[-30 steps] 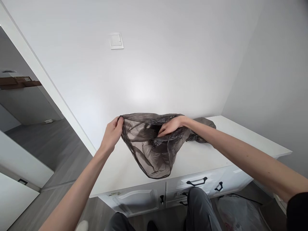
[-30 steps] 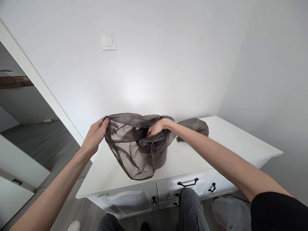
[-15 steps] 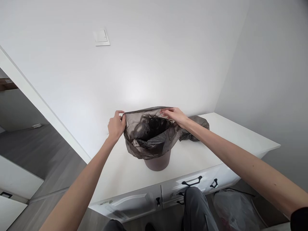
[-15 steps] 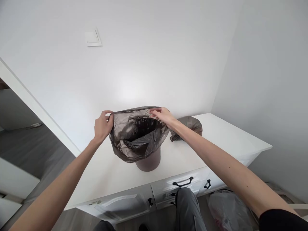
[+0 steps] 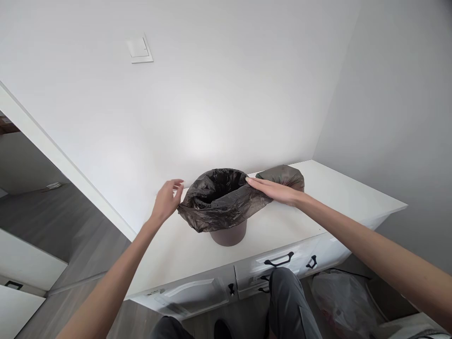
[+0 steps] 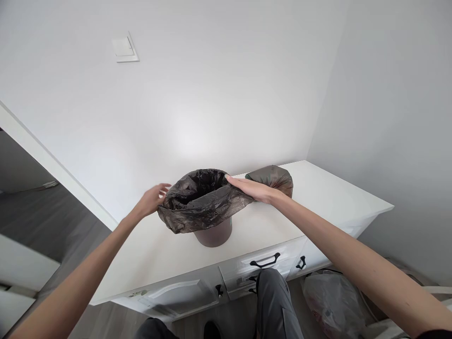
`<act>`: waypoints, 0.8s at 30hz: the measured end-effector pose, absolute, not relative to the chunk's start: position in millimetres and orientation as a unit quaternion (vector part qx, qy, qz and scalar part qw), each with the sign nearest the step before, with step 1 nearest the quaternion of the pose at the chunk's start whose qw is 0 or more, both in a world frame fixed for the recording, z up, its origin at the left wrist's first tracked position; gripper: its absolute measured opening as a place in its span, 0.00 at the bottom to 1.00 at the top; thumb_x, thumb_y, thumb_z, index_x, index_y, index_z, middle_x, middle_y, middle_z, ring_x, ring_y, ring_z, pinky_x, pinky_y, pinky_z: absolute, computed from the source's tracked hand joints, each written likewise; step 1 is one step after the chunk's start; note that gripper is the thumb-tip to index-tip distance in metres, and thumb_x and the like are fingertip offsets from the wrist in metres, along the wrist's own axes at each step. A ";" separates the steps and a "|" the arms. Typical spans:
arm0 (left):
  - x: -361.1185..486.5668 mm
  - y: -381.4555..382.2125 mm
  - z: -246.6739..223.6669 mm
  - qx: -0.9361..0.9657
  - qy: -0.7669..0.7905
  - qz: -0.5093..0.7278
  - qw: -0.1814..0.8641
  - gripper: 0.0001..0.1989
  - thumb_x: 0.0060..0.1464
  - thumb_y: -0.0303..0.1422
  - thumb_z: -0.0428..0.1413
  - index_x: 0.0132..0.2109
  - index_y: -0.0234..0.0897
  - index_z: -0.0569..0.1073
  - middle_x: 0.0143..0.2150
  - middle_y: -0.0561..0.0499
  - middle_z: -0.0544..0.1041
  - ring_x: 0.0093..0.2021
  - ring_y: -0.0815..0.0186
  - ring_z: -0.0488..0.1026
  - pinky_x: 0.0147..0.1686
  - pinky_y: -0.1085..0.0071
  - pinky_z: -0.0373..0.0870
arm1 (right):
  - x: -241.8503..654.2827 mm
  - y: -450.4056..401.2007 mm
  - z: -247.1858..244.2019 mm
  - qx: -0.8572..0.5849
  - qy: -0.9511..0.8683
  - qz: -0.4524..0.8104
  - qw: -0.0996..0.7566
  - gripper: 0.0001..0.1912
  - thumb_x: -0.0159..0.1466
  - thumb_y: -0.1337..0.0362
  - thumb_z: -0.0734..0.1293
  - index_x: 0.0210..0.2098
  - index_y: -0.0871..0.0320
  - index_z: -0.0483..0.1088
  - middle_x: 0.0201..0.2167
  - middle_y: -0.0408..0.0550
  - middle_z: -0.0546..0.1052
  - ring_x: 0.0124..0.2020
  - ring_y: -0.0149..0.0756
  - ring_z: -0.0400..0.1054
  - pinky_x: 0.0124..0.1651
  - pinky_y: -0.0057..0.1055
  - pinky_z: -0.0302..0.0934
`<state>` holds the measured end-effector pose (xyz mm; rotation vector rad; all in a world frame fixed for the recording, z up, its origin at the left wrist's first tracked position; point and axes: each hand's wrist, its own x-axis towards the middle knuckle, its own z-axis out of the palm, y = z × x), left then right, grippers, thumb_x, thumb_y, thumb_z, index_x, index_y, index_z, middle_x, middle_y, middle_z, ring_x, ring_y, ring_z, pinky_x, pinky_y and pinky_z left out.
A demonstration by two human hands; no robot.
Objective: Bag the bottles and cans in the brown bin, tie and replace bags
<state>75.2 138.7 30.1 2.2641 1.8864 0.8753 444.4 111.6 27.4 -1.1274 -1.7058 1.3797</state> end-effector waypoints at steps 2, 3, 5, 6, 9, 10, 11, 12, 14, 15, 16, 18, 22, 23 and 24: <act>82.2 109.0 30.9 0.727 0.583 0.362 -0.005 0.21 0.70 0.45 0.42 0.53 0.38 0.73 0.50 0.42 0.80 0.50 0.58 0.77 0.48 0.61 0.74 | 447.9 94.5 10.2 -0.443 -0.702 0.399 0.389 0.29 0.70 0.42 0.64 0.63 0.49 0.70 0.64 0.50 0.74 0.66 0.50 0.67 0.68 0.46 0.63; 87.0 92.7 29.3 0.728 0.558 0.398 -0.025 0.20 0.72 0.44 0.41 0.53 0.39 0.72 0.50 0.43 0.80 0.51 0.58 0.76 0.50 0.61 0.73 | 448.6 86.0 -1.3 -0.449 -0.718 0.328 0.419 0.30 0.70 0.43 0.65 0.65 0.49 0.67 0.66 0.52 0.72 0.66 0.50 0.67 0.68 0.48 0.62; 96.8 61.7 22.2 0.764 0.491 0.414 -0.054 0.17 0.72 0.42 0.43 0.50 0.41 0.72 0.49 0.45 0.79 0.51 0.58 0.76 0.51 0.61 0.72 | 448.9 70.1 -27.5 -0.446 -0.743 0.190 0.462 0.28 0.70 0.48 0.66 0.66 0.51 0.66 0.64 0.56 0.73 0.63 0.50 0.69 0.65 0.50 0.64; 100.7 48.9 17.0 0.791 0.457 0.400 -0.067 0.15 0.72 0.41 0.44 0.50 0.41 0.72 0.49 0.45 0.79 0.51 0.58 0.75 0.51 0.61 0.72 | 449.0 63.2 -40.8 -0.435 -0.759 0.130 0.467 0.25 0.71 0.51 0.66 0.64 0.52 0.67 0.61 0.57 0.74 0.61 0.50 0.70 0.63 0.49 0.66; 104.4 27.2 -3.8 0.863 0.370 0.323 -0.121 0.11 0.71 0.37 0.47 0.48 0.41 0.73 0.48 0.45 0.79 0.49 0.57 0.76 0.50 0.59 0.71 | 450.6 49.9 -73.9 -0.368 -0.844 0.007 0.390 0.16 0.73 0.60 0.63 0.57 0.54 0.71 0.53 0.58 0.77 0.52 0.47 0.74 0.54 0.46 0.70; 102.6 25.1 -12.1 0.879 0.352 0.292 -0.138 0.10 0.71 0.36 0.48 0.48 0.41 0.74 0.47 0.44 0.79 0.48 0.57 0.76 0.50 0.58 0.71 | 451.7 48.2 -81.2 -0.338 -0.876 -0.017 0.343 0.14 0.73 0.63 0.62 0.55 0.54 0.72 0.51 0.57 0.78 0.50 0.47 0.74 0.53 0.46 0.71; 99.5 24.6 -20.8 0.892 0.338 0.260 -0.148 0.10 0.71 0.35 0.49 0.48 0.41 0.75 0.47 0.44 0.79 0.48 0.56 0.76 0.49 0.57 0.71 | 453.3 47.6 -86.1 -0.308 -0.903 -0.036 0.297 0.13 0.72 0.65 0.62 0.53 0.55 0.73 0.50 0.57 0.78 0.50 0.47 0.75 0.53 0.46 0.71; 95.3 24.9 -29.8 0.904 0.329 0.227 -0.150 0.10 0.71 0.35 0.50 0.48 0.41 0.75 0.48 0.43 0.79 0.49 0.56 0.76 0.50 0.56 0.71 | 455.2 47.8 -88.7 -0.284 -0.922 -0.051 0.259 0.12 0.71 0.67 0.62 0.51 0.55 0.74 0.49 0.56 0.79 0.50 0.47 0.75 0.53 0.47 0.70; 84.8 25.8 -47.0 0.921 0.323 0.176 -0.130 0.09 0.71 0.34 0.50 0.50 0.42 0.75 0.50 0.43 0.78 0.52 0.55 0.76 0.51 0.55 0.72 | 460.2 49.6 -87.4 -0.262 -0.939 -0.069 0.213 0.11 0.70 0.69 0.63 0.48 0.57 0.75 0.49 0.56 0.80 0.51 0.48 0.75 0.55 0.48 0.70; 79.4 25.6 -54.3 0.924 0.324 0.166 -0.116 0.09 0.70 0.34 0.51 0.52 0.43 0.75 0.52 0.43 0.78 0.55 0.55 0.75 0.53 0.55 0.72 | 463.3 50.4 -83.8 -0.265 -0.938 -0.073 0.209 0.11 0.69 0.70 0.63 0.47 0.57 0.75 0.49 0.55 0.80 0.51 0.48 0.75 0.55 0.47 0.71; 74.5 25.0 -60.0 0.922 0.331 0.173 -0.105 0.10 0.70 0.34 0.51 0.53 0.44 0.75 0.55 0.43 0.77 0.58 0.54 0.74 0.55 0.54 0.72 | 466.5 50.9 -78.6 -0.277 -0.933 -0.073 0.216 0.11 0.69 0.70 0.63 0.47 0.56 0.76 0.48 0.55 0.81 0.50 0.47 0.76 0.55 0.46 0.71; 67.6 23.5 -64.8 0.892 0.369 0.241 -0.100 0.12 0.69 0.35 0.53 0.56 0.45 0.73 0.61 0.41 0.73 0.64 0.52 0.70 0.60 0.50 0.71 | 472.3 50.6 -64.4 -0.312 -0.913 -0.066 0.256 0.12 0.69 0.70 0.63 0.47 0.54 0.76 0.47 0.53 0.82 0.48 0.46 0.77 0.52 0.43 0.73; 73.2 30.7 -44.0 0.764 0.481 0.423 -0.082 0.25 0.66 0.44 0.57 0.66 0.44 0.65 0.70 0.37 0.63 0.72 0.47 0.60 0.66 0.43 0.64 | 469.7 49.1 -29.5 -0.368 -0.849 -0.038 0.377 0.16 0.72 0.64 0.61 0.58 0.50 0.71 0.53 0.52 0.79 0.53 0.46 0.75 0.57 0.44 0.70; 78.6 36.0 -34.7 0.744 0.499 0.442 -0.049 0.29 0.65 0.46 0.57 0.69 0.45 0.61 0.71 0.37 0.62 0.72 0.48 0.59 0.67 0.44 0.63 | 464.6 50.0 -21.2 -0.373 -0.840 -0.031 0.393 0.19 0.73 0.63 0.62 0.62 0.48 0.69 0.56 0.52 0.78 0.57 0.47 0.73 0.60 0.46 0.68; 85.2 42.4 -25.4 0.731 0.513 0.450 -0.002 0.33 0.66 0.49 0.55 0.71 0.45 0.57 0.72 0.38 0.61 0.73 0.49 0.60 0.67 0.46 0.63 | 457.9 51.9 -13.6 -0.374 -0.837 -0.025 0.399 0.22 0.73 0.60 0.63 0.65 0.47 0.66 0.60 0.52 0.75 0.60 0.48 0.70 0.63 0.47 0.66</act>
